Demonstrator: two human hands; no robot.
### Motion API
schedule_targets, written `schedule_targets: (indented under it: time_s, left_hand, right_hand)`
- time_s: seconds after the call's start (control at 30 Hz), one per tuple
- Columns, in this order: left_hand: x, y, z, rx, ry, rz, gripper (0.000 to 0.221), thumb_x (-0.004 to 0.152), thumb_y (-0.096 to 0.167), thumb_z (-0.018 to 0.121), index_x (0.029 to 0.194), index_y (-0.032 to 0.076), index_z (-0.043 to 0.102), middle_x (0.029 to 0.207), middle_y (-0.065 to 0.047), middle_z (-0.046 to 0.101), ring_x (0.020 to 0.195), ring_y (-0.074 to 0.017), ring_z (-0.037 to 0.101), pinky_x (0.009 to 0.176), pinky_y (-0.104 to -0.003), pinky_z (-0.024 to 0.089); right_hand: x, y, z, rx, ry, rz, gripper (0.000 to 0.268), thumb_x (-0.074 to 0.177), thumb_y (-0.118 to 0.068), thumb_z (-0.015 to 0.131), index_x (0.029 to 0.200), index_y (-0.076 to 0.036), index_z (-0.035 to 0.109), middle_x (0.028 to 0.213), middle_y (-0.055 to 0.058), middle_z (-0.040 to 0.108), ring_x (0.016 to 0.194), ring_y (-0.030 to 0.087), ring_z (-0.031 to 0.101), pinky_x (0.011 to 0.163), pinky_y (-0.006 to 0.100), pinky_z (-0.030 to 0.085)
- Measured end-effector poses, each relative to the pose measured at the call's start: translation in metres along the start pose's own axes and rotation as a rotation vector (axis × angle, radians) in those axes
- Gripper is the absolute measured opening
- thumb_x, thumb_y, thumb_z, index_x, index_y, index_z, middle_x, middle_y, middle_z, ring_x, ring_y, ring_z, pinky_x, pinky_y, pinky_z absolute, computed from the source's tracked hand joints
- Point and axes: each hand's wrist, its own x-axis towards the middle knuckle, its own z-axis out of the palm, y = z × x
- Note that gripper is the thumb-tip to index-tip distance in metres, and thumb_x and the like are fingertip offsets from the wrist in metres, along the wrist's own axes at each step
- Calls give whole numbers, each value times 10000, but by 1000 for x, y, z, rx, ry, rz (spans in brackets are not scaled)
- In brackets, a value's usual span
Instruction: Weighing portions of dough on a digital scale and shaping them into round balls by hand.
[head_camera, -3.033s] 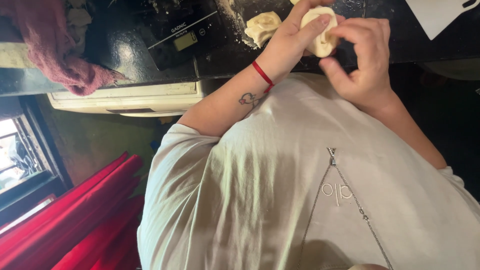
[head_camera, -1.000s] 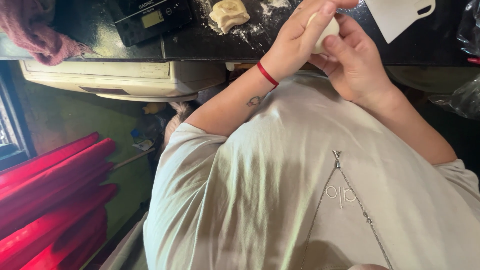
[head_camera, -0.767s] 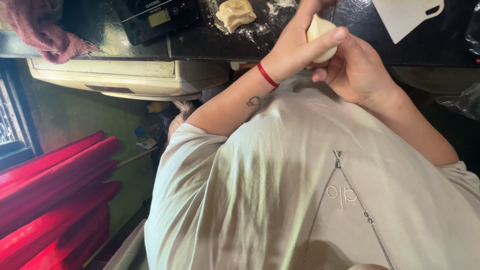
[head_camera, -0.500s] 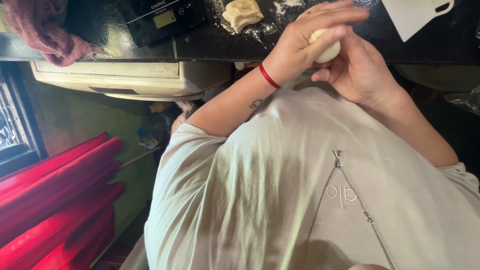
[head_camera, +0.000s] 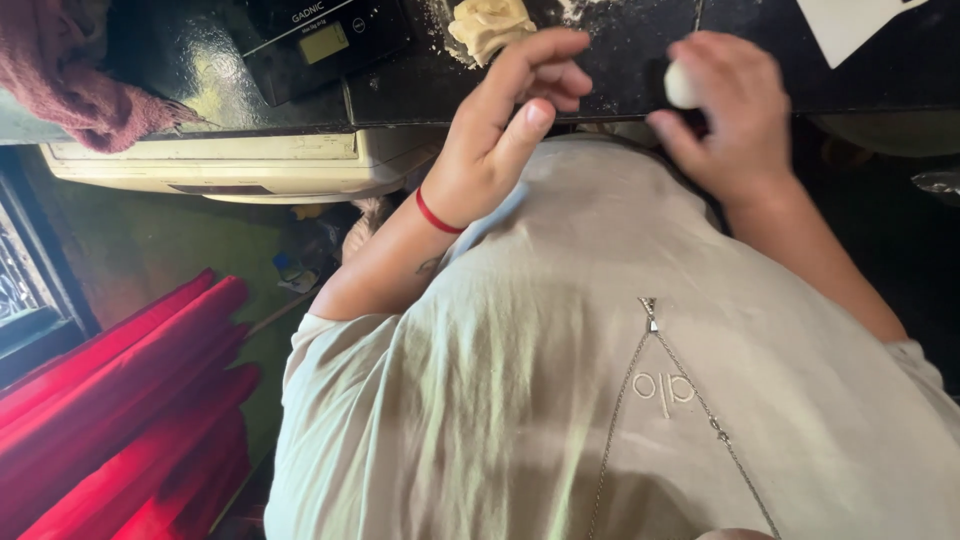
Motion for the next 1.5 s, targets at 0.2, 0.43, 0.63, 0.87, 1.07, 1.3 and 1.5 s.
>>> schedule_targets:
  time_s: [0.2,0.43,0.63,0.87,1.07,1.3,1.5]
  left_hand:
    - [-6,6,-6,6,-41,-36,605,1200,564,443,1539,68,514,1373,-131,657,1310,-209,683,1191,-369,620]
    - [-21,5,-26,60,16,-27,568,1204,522,432,1475,44,578,1383,-120,677,1270,-223,725,1138,-357,636]
    - [-28,1,-27,22,45,-58,521,1209,471,421,1430,34,599,1317,-107,692,1233,-207,718,1121,-351,629]
    - [-32,2,-32,47,10,-38,482,1211,426,443,1426,29,612,1360,-128,690,1219,-233,759,1114,-345,637]
    - [-29,0,-43,124,121,-92,380,1200,326,467,1335,29,662,1234,-123,713,1135,-210,738,1035,-330,639]
    - [-9,-28,-63,560,275,5,194,1124,254,635,1233,102,688,1195,-46,736,1114,-234,697,990,-361,557]
    - [9,-108,-67,1051,202,59,462,990,403,854,1225,100,596,1164,-123,640,1058,-396,607,916,-499,513]
  right_hand:
    - [36,12,28,-223,0,-114,460,1252,-419,673,1388,9,769,1325,204,732,1156,440,653,958,522,493]
    - [12,6,2,-192,102,-38,437,1271,-287,651,1377,120,771,1282,300,780,1116,477,736,973,540,534]
    - [36,-19,37,-79,18,-67,424,1185,-267,804,1398,99,770,1419,261,706,1273,516,636,1114,589,506]
    - [33,24,25,-439,69,52,628,921,-371,1068,1213,46,699,1183,224,698,1037,419,652,891,493,526]
    - [30,-26,34,-81,75,-51,265,1071,-89,788,1287,64,772,1328,264,735,1202,494,690,1094,572,525]
    - [37,18,51,-446,-38,-53,339,1134,-372,879,1163,-88,696,1078,142,714,938,378,673,788,484,460]
    - [21,-12,14,-208,35,-33,306,1058,-141,822,1294,53,808,1276,220,770,1136,427,700,988,506,518]
